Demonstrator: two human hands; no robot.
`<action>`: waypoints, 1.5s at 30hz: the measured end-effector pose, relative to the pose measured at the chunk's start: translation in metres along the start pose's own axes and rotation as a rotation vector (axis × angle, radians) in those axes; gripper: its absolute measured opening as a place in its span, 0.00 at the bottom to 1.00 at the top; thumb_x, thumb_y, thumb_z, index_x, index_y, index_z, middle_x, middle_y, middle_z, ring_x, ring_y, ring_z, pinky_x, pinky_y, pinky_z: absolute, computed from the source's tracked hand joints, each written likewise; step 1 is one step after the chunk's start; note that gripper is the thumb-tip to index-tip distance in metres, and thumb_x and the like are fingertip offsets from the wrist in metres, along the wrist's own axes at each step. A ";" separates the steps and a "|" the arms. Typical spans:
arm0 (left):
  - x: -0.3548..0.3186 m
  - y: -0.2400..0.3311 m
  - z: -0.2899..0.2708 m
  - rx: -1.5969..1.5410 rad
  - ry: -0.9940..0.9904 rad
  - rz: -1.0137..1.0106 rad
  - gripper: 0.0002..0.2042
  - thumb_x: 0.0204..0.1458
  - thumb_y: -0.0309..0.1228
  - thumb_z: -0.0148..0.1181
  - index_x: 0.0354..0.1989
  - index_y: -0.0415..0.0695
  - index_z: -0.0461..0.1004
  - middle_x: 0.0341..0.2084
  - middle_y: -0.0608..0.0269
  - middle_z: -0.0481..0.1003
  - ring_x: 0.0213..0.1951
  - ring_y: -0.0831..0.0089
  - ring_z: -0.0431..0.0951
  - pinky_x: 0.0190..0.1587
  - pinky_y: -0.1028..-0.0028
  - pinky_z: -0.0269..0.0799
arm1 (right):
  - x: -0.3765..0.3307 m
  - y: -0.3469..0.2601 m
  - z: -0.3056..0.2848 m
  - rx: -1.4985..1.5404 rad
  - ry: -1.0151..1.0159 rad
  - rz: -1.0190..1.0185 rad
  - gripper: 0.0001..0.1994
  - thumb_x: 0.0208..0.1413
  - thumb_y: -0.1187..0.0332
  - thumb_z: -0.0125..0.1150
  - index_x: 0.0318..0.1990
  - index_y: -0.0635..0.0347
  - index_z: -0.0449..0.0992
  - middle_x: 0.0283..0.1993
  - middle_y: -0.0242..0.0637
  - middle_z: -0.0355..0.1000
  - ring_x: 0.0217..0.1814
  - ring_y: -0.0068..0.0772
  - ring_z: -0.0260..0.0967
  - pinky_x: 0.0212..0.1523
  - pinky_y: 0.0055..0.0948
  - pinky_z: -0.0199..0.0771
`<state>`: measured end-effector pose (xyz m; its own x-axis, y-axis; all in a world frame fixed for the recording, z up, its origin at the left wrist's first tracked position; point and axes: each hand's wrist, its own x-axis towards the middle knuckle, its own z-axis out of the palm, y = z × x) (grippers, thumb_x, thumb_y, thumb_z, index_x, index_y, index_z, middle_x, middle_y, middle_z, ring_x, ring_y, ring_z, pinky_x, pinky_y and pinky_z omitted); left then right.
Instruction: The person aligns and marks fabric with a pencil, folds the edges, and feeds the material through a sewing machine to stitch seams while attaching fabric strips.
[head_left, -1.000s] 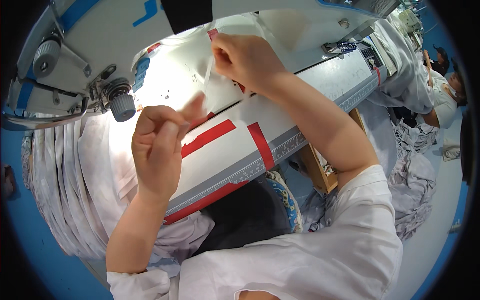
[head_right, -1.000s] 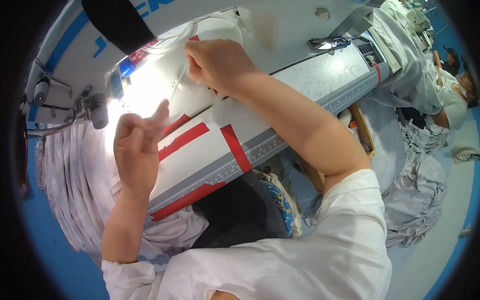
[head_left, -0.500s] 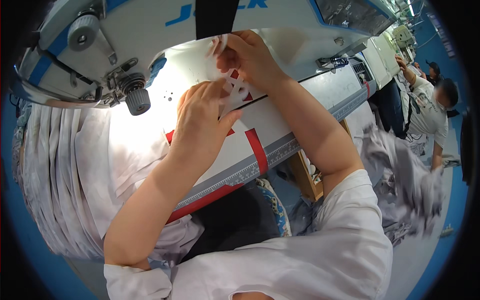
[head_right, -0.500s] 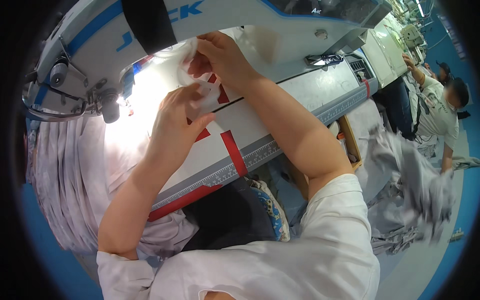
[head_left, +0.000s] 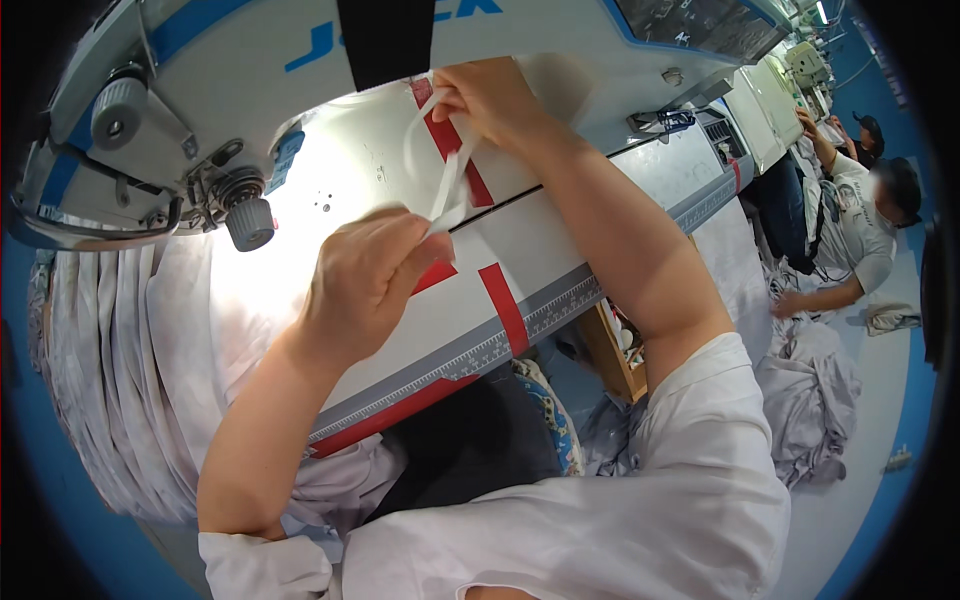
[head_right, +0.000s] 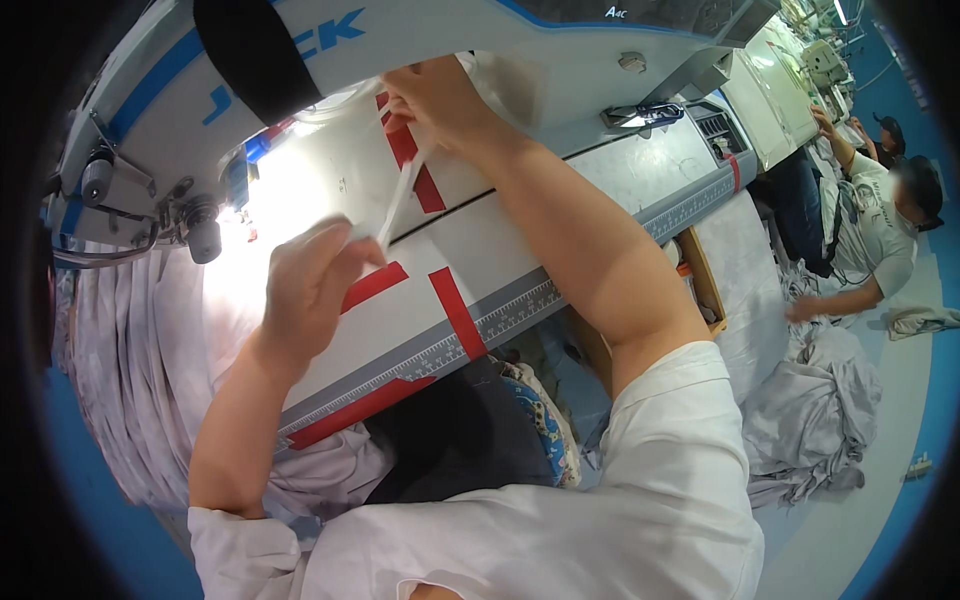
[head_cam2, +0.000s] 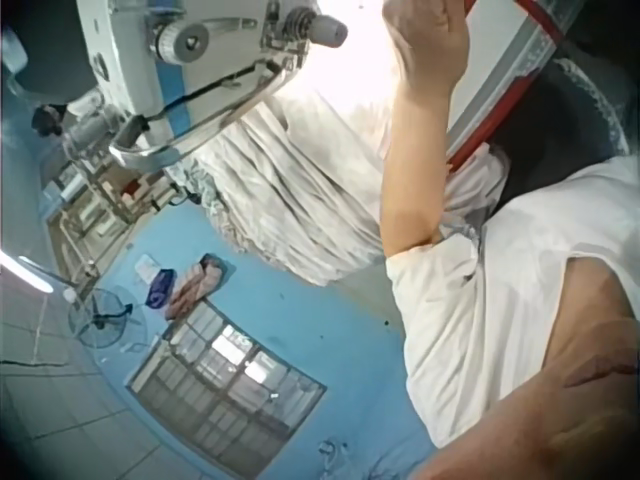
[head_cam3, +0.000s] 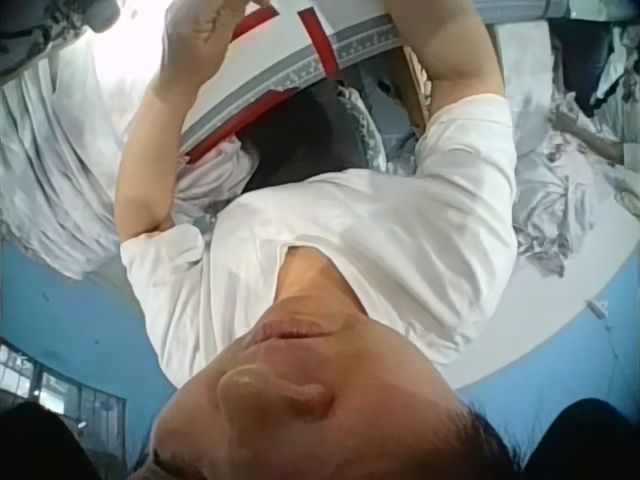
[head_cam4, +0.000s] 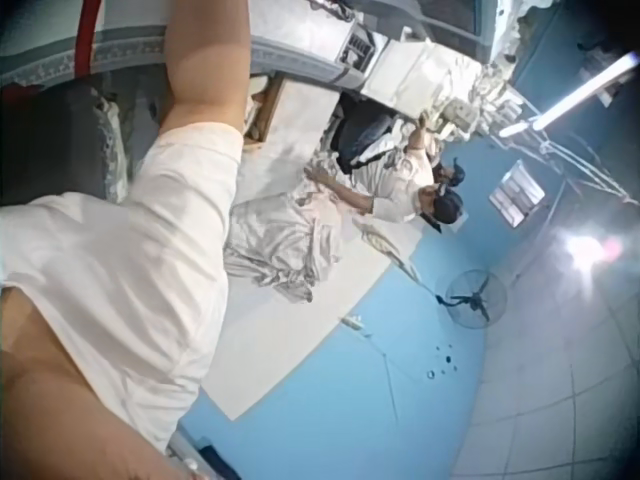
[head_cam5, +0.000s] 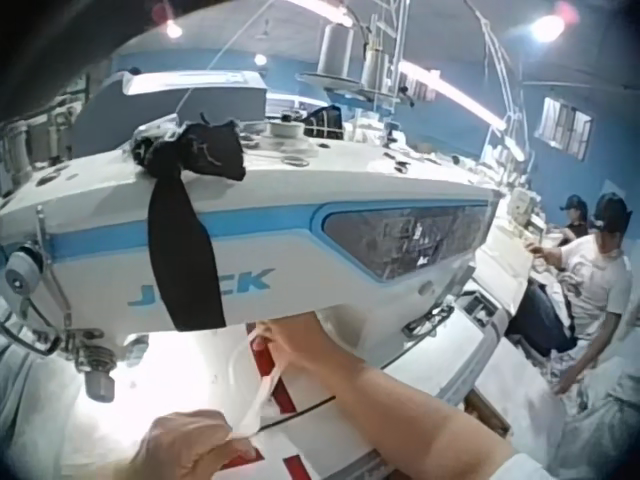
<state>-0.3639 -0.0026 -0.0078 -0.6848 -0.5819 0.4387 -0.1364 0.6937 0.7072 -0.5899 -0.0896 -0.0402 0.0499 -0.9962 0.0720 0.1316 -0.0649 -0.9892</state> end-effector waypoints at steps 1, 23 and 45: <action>-0.002 0.009 -0.003 -0.118 -0.032 -0.024 0.03 0.49 0.21 0.61 0.28 0.41 0.73 0.22 0.57 0.76 0.28 0.60 0.79 0.30 0.66 0.75 | 0.006 0.004 0.000 -0.178 0.090 0.017 0.07 0.60 0.72 0.50 0.40 0.64 0.73 0.29 0.40 0.73 0.22 0.28 0.68 0.29 0.31 0.72; -0.089 -0.021 -0.071 0.299 0.104 -0.155 0.09 0.47 0.23 0.62 0.38 0.44 0.76 0.28 0.61 0.72 0.25 0.63 0.75 0.26 0.69 0.71 | -0.094 -0.006 0.122 -0.758 -0.473 -0.449 0.13 0.52 0.70 0.61 0.46 0.57 0.73 0.42 0.36 0.71 0.45 0.31 0.72 0.42 0.27 0.76; -0.075 -0.017 -0.080 0.396 0.207 0.018 0.16 0.43 0.21 0.66 0.43 0.44 0.77 0.33 0.63 0.74 0.24 0.71 0.75 0.24 0.74 0.70 | -0.084 -0.028 0.118 -0.182 -0.249 0.168 0.07 0.60 0.72 0.58 0.42 0.64 0.78 0.28 0.27 0.70 0.28 0.16 0.62 0.29 0.21 0.67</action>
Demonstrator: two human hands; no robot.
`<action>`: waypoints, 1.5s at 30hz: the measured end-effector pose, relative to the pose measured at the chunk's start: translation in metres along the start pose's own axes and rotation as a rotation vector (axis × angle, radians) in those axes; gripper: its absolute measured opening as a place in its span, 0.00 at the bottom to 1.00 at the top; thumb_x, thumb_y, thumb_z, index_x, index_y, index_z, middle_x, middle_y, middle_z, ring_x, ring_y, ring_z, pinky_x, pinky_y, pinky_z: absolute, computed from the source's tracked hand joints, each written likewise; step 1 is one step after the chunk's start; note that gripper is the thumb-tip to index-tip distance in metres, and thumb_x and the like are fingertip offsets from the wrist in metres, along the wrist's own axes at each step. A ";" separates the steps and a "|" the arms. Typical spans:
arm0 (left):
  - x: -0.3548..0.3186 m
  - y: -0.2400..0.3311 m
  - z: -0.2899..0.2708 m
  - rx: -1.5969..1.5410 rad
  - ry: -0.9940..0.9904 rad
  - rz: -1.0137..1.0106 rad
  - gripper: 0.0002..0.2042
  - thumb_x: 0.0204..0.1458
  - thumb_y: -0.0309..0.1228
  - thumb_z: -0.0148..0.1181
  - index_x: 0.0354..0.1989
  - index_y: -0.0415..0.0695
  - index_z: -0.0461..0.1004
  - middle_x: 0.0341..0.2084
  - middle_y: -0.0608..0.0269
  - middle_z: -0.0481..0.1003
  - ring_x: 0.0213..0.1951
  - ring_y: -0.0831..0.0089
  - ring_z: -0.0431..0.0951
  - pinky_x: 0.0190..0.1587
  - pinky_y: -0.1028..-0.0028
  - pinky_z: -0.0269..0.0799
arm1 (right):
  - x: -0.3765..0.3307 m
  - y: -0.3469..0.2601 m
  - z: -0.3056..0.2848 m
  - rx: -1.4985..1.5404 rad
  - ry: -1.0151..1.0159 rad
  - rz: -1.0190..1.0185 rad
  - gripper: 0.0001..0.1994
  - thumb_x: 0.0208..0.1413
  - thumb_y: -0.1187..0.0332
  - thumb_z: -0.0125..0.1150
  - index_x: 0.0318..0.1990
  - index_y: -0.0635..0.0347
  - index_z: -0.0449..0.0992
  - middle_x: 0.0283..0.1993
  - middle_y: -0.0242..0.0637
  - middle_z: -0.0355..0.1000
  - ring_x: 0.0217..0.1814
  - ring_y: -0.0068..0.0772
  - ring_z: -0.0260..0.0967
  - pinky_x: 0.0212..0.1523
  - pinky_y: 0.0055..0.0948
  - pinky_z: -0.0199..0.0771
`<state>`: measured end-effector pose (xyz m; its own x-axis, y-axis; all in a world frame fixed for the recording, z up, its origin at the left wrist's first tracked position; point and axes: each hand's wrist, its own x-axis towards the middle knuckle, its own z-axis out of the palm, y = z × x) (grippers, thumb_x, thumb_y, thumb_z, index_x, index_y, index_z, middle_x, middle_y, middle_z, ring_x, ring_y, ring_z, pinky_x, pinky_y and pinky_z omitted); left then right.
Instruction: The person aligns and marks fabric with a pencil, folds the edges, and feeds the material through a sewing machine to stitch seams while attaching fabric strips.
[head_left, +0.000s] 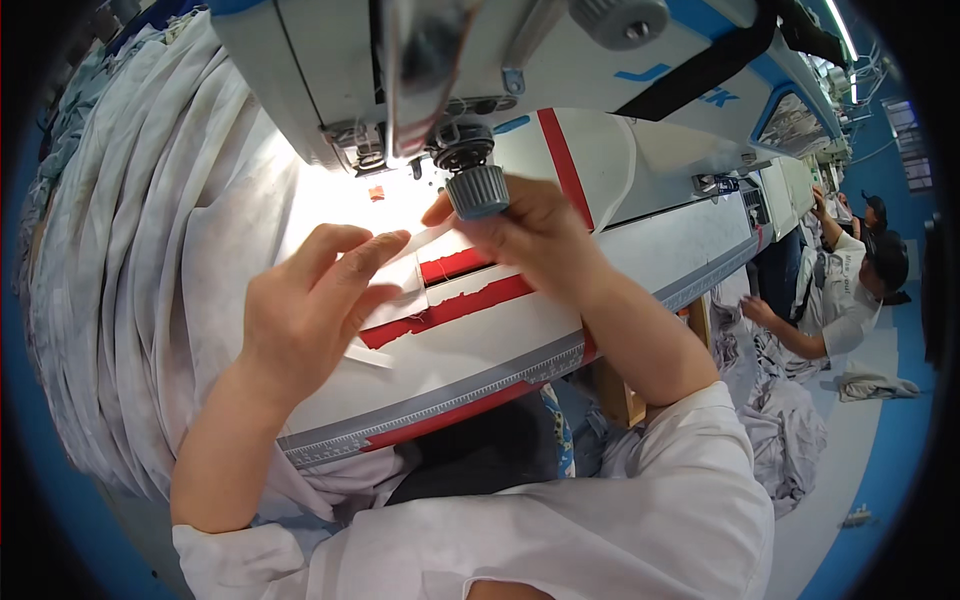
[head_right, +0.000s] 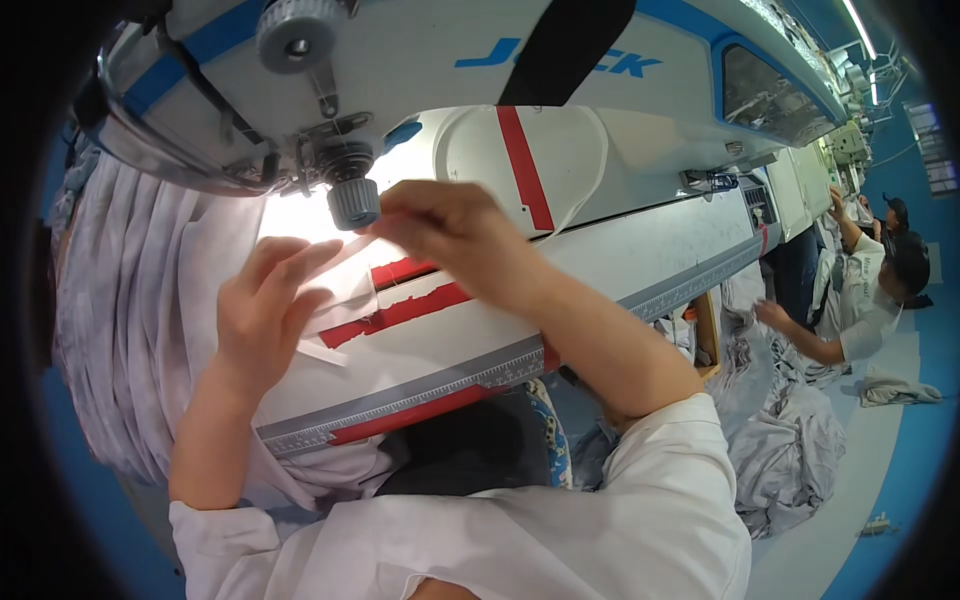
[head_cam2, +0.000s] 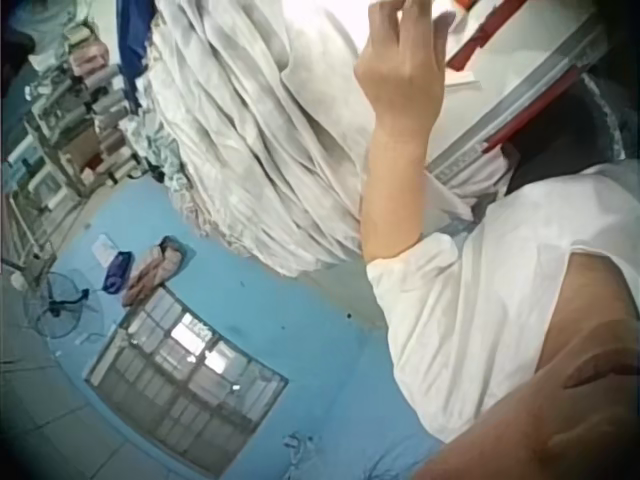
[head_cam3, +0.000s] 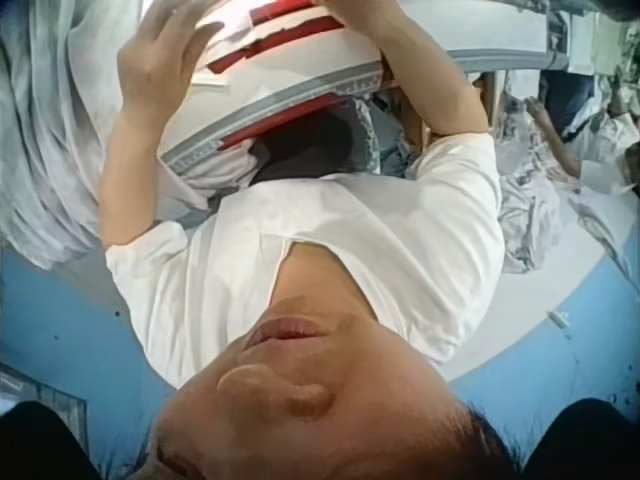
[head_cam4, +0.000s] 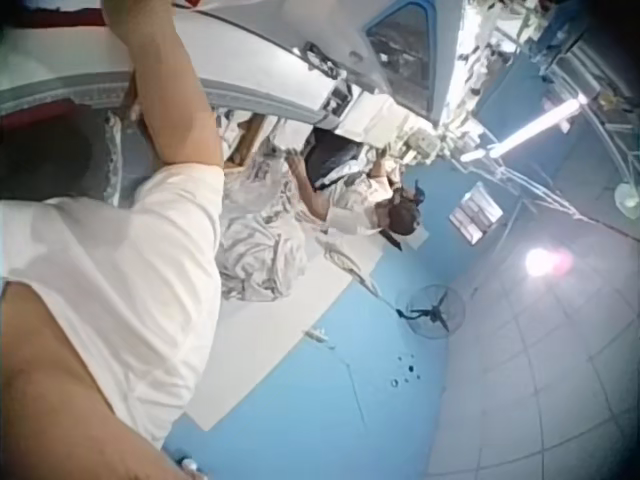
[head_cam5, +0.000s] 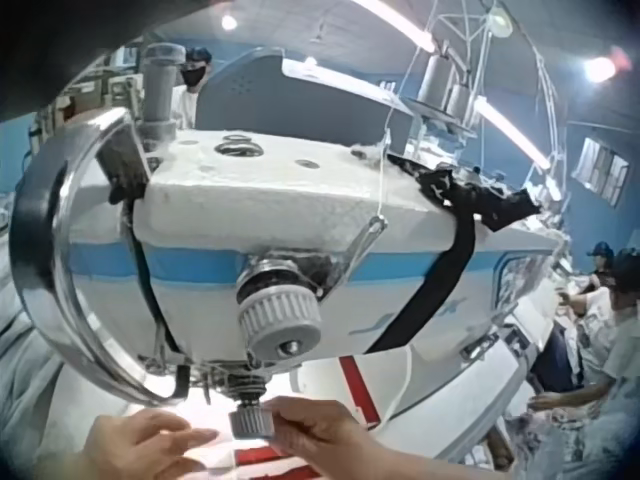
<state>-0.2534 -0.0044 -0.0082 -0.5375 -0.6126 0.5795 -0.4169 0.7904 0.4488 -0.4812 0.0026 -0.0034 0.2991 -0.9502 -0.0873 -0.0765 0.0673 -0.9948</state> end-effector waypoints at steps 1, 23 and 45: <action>0.000 -0.002 -0.002 -0.008 -0.015 -0.059 0.15 0.44 0.19 0.65 0.43 0.46 0.79 0.33 0.62 0.74 0.24 0.72 0.75 0.25 0.73 0.70 | -0.001 0.001 -0.011 -0.163 0.034 -0.043 0.07 0.60 0.71 0.58 0.41 0.64 0.78 0.27 0.28 0.70 0.27 0.17 0.62 0.28 0.21 0.66; -0.005 -0.011 0.000 0.239 -0.251 -0.112 0.17 0.43 0.17 0.59 0.43 0.46 0.79 0.39 0.68 0.76 0.32 0.73 0.78 0.31 0.76 0.75 | -0.051 0.031 -0.002 -1.218 0.167 -0.349 0.26 0.57 0.67 0.58 0.62 0.69 0.63 0.67 0.51 0.58 0.73 0.45 0.51 0.70 0.43 0.50; -0.009 -0.024 -0.008 0.257 -0.235 0.043 0.17 0.44 0.24 0.57 0.45 0.48 0.78 0.42 0.67 0.78 0.37 0.72 0.80 0.36 0.75 0.77 | 0.005 0.014 0.021 -1.047 -0.090 -0.613 0.22 0.45 0.76 0.62 0.52 0.61 0.73 0.54 0.35 0.70 0.51 0.34 0.71 0.47 0.30 0.74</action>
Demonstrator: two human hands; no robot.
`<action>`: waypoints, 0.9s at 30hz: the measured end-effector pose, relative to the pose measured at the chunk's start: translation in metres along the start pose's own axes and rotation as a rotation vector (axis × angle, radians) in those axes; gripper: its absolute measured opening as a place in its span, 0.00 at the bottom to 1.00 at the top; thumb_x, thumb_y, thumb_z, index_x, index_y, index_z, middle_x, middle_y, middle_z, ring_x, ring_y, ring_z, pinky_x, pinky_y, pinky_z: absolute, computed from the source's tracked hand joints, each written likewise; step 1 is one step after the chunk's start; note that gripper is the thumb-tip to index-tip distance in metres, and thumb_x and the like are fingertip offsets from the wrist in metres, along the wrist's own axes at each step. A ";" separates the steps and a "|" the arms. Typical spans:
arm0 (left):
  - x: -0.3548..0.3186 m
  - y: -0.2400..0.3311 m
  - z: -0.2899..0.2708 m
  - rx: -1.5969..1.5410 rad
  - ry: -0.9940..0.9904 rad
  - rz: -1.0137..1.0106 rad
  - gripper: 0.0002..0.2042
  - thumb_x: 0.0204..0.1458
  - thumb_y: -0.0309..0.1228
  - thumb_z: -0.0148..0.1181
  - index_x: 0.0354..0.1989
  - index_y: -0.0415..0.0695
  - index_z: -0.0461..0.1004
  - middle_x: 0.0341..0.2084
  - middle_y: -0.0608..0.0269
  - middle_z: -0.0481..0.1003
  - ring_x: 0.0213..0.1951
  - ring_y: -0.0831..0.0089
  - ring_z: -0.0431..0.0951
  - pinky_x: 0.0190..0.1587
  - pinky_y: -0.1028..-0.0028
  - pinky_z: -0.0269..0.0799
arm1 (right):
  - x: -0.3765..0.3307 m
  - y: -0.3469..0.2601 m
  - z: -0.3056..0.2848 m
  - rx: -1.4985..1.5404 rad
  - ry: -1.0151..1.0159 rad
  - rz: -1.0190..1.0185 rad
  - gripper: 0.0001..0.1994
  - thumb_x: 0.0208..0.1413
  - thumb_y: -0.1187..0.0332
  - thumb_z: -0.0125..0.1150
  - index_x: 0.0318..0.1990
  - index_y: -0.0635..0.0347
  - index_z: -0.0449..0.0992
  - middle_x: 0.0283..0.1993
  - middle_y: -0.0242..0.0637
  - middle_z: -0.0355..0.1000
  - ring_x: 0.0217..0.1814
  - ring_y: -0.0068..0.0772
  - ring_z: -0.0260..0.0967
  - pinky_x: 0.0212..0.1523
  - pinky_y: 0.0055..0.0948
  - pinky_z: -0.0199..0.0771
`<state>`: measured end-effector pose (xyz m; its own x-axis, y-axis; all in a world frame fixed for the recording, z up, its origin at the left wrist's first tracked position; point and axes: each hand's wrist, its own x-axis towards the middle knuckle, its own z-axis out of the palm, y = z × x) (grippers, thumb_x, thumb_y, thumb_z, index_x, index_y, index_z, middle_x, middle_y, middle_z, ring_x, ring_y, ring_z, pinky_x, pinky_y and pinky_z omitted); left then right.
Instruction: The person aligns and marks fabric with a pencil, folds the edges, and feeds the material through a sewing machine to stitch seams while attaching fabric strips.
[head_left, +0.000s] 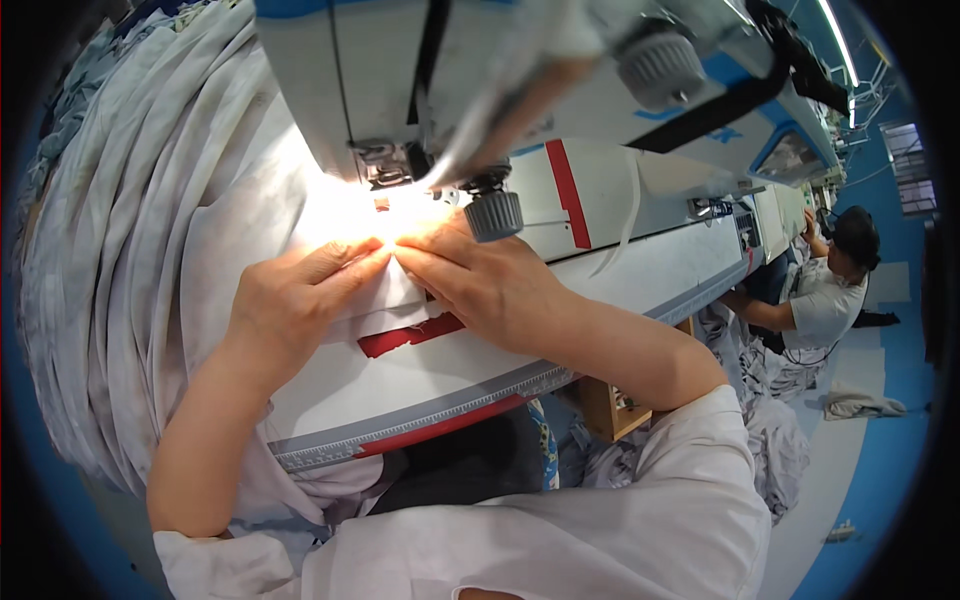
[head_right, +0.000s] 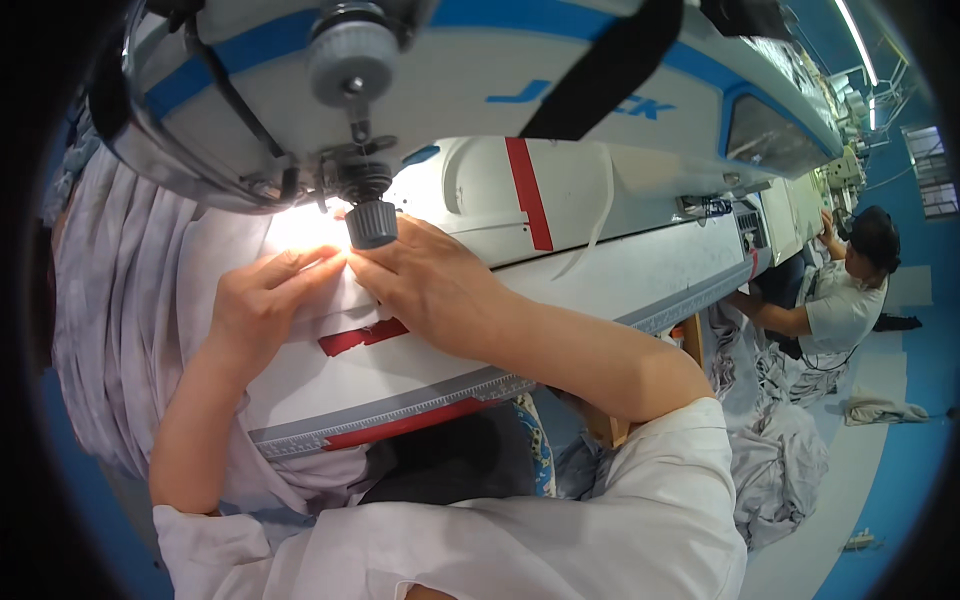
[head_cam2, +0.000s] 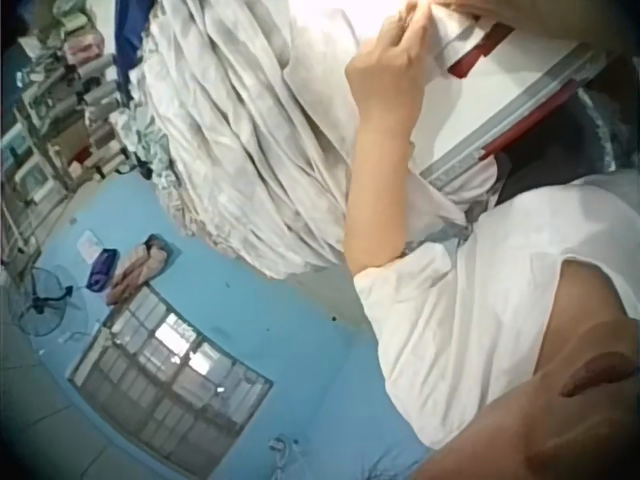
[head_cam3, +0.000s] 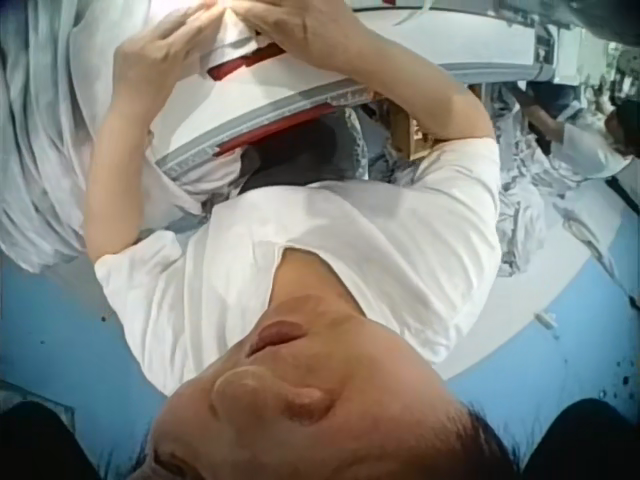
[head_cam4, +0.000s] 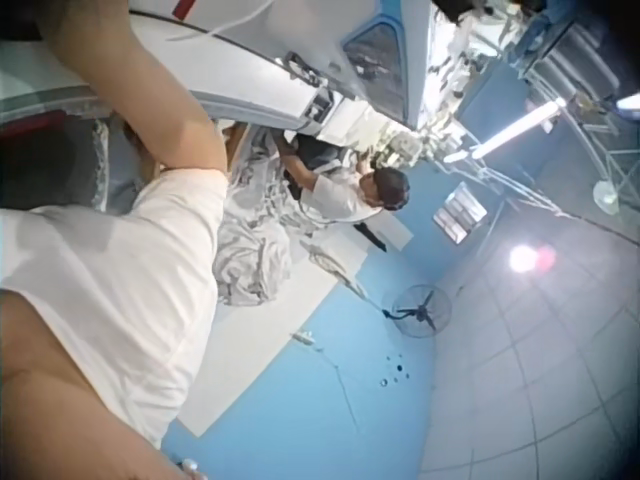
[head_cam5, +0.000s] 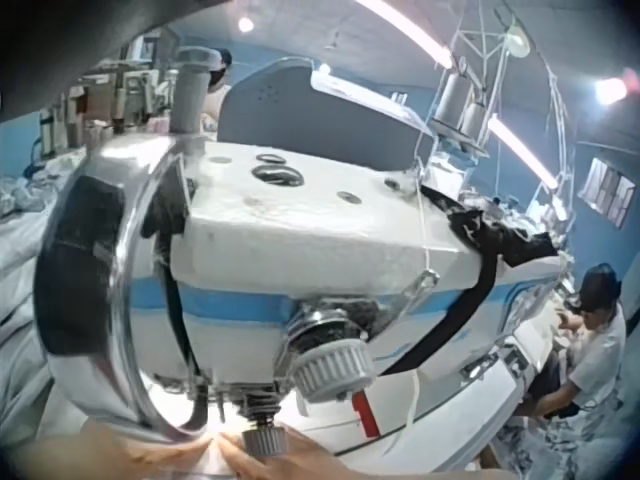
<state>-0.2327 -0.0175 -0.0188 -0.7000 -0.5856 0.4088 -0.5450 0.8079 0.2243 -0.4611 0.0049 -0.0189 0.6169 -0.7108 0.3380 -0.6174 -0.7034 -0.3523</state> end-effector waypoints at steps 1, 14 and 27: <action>0.000 -0.002 0.001 -0.009 -0.002 -0.022 0.17 0.44 0.24 0.57 0.45 0.48 0.78 0.42 0.67 0.78 0.37 0.72 0.80 0.36 0.75 0.77 | 0.000 0.003 0.000 0.008 -0.042 0.040 0.22 0.45 0.76 0.62 0.52 0.60 0.73 0.54 0.34 0.70 0.50 0.33 0.72 0.44 0.29 0.75; 0.010 -0.039 0.010 -0.102 -0.010 -0.010 0.14 0.43 0.21 0.59 0.41 0.46 0.77 0.35 0.65 0.77 0.35 0.68 0.79 0.35 0.71 0.76 | 0.009 0.058 -0.007 0.345 -0.020 0.348 0.17 0.46 0.71 0.64 0.45 0.64 0.71 0.37 0.43 0.70 0.44 0.43 0.68 0.45 0.39 0.71; 0.010 -0.029 0.010 -0.044 0.040 -0.007 0.14 0.43 0.24 0.59 0.41 0.46 0.77 0.31 0.65 0.76 0.31 0.69 0.78 0.31 0.71 0.74 | 0.018 0.070 -0.023 0.661 -0.009 0.417 0.25 0.45 0.64 0.73 0.49 0.65 0.71 0.45 0.42 0.71 0.49 0.33 0.69 0.49 0.35 0.71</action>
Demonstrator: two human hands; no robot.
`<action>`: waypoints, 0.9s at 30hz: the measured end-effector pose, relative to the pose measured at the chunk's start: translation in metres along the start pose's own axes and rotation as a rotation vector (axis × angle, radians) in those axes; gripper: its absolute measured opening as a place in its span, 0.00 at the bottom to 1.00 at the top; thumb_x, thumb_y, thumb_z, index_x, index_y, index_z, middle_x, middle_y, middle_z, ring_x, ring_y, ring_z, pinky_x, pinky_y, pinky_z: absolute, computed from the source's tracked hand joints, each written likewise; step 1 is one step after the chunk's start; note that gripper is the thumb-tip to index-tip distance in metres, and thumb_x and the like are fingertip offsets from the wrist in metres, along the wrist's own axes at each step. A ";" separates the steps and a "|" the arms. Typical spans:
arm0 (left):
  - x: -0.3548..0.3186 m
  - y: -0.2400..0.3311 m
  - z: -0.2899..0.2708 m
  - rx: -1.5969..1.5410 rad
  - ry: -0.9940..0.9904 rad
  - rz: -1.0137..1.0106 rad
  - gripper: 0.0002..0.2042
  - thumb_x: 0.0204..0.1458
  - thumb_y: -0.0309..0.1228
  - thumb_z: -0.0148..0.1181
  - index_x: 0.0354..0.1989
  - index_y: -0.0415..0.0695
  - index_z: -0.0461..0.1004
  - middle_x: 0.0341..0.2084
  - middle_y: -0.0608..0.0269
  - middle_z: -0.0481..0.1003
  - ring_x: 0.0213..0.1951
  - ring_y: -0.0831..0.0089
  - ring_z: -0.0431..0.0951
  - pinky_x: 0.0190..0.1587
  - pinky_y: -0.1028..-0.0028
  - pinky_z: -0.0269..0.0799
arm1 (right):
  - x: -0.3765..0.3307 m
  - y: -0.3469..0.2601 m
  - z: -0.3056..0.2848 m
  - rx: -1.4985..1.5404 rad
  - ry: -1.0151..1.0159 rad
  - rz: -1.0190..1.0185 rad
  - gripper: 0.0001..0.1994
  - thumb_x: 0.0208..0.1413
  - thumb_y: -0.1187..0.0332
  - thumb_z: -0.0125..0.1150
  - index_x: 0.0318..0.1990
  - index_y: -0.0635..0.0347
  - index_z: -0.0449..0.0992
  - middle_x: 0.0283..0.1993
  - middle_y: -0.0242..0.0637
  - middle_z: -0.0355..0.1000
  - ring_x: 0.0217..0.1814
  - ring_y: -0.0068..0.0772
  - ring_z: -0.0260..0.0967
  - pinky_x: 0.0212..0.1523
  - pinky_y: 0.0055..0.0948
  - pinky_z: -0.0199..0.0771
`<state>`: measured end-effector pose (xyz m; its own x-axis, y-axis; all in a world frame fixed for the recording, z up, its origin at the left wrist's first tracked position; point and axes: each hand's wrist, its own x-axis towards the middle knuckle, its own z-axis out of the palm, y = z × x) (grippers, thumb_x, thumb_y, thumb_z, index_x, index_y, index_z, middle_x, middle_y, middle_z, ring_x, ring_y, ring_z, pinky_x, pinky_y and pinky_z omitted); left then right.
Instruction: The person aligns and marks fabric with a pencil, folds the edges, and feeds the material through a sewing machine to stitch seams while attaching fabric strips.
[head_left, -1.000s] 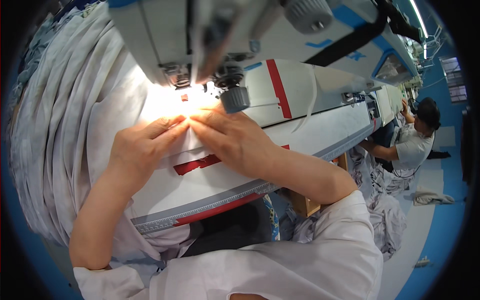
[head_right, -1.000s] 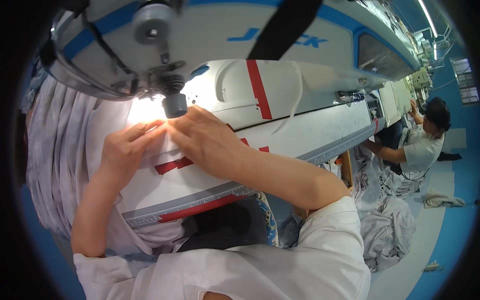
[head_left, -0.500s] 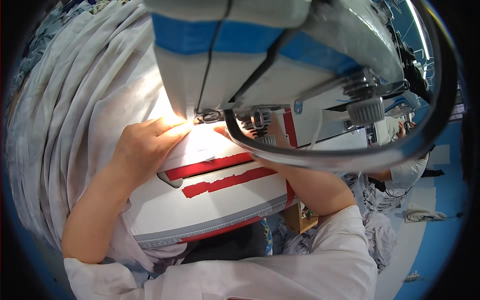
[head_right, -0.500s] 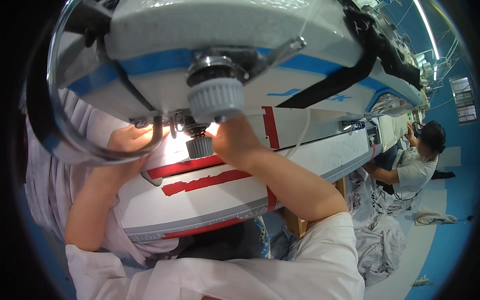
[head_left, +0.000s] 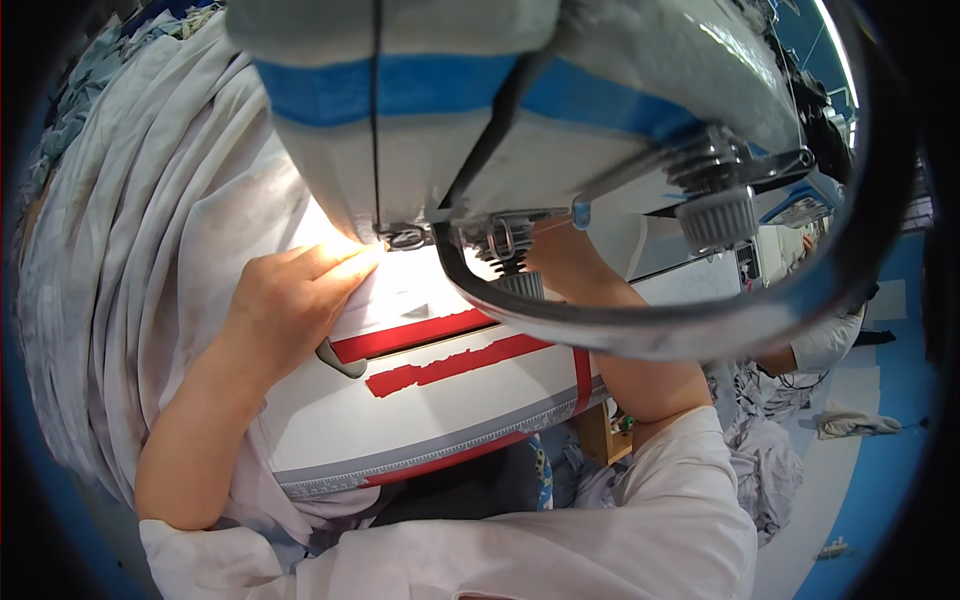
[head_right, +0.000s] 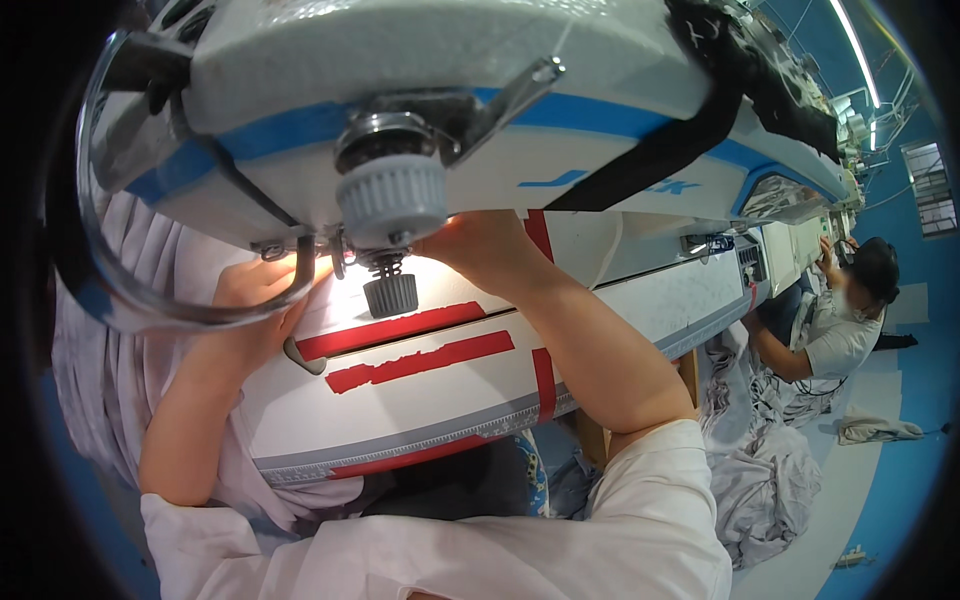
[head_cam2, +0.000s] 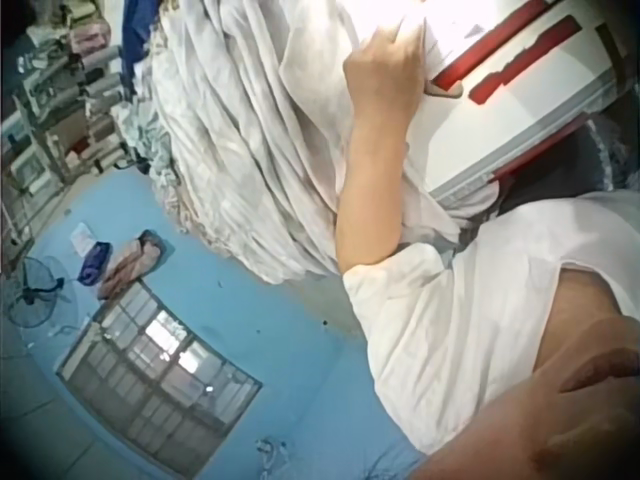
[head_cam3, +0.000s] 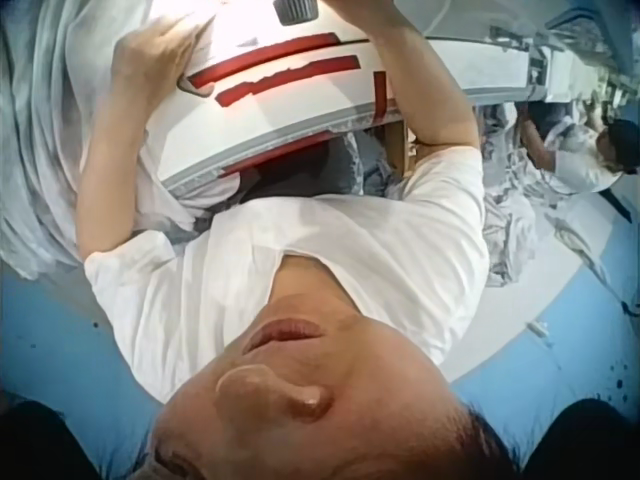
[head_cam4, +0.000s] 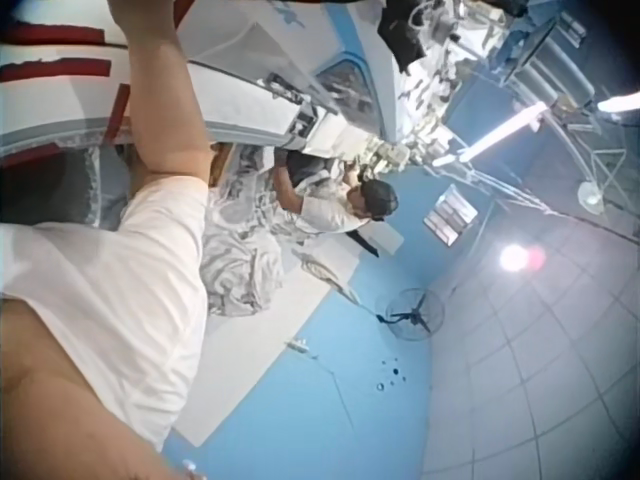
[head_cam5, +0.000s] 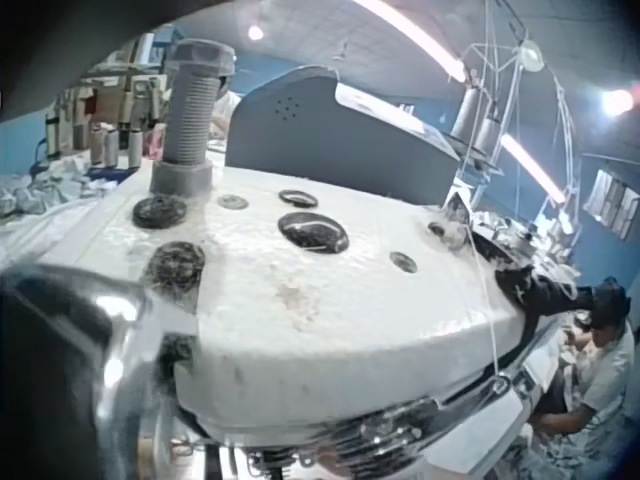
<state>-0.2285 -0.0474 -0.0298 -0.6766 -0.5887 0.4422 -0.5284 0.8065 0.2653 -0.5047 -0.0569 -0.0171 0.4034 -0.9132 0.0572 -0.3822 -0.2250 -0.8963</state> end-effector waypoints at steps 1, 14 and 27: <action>0.000 -0.002 0.000 0.015 -0.020 -0.012 0.13 0.43 0.23 0.59 0.40 0.46 0.77 0.31 0.65 0.76 0.30 0.69 0.78 0.31 0.71 0.74 | 0.001 0.003 0.001 0.030 -0.010 -0.016 0.26 0.45 0.64 0.73 0.49 0.65 0.71 0.46 0.42 0.72 0.50 0.32 0.69 0.49 0.34 0.71; 0.005 -0.005 -0.002 0.054 -0.033 -0.081 0.08 0.47 0.22 0.59 0.36 0.45 0.78 0.26 0.62 0.74 0.29 0.64 0.76 0.31 0.66 0.73 | -0.018 -0.017 0.016 -0.187 0.293 -0.010 0.17 0.54 0.64 0.66 0.47 0.64 0.71 0.43 0.45 0.73 0.46 0.41 0.73 0.46 0.39 0.73; -0.014 -0.034 -0.034 0.311 0.140 -0.127 0.26 0.50 0.27 0.61 0.60 0.43 0.66 0.57 0.53 0.67 0.60 0.56 0.64 0.60 0.63 0.61 | -0.012 -0.020 -0.011 -0.682 0.671 0.187 0.11 0.56 0.67 0.59 0.39 0.69 0.74 0.32 0.51 0.73 0.34 0.54 0.72 0.37 0.41 0.70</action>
<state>-0.1838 -0.0645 -0.0157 -0.5305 -0.6525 0.5411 -0.7488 0.6599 0.0616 -0.5111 -0.0454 0.0053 -0.1893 -0.9104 0.3678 -0.8765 -0.0121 -0.4812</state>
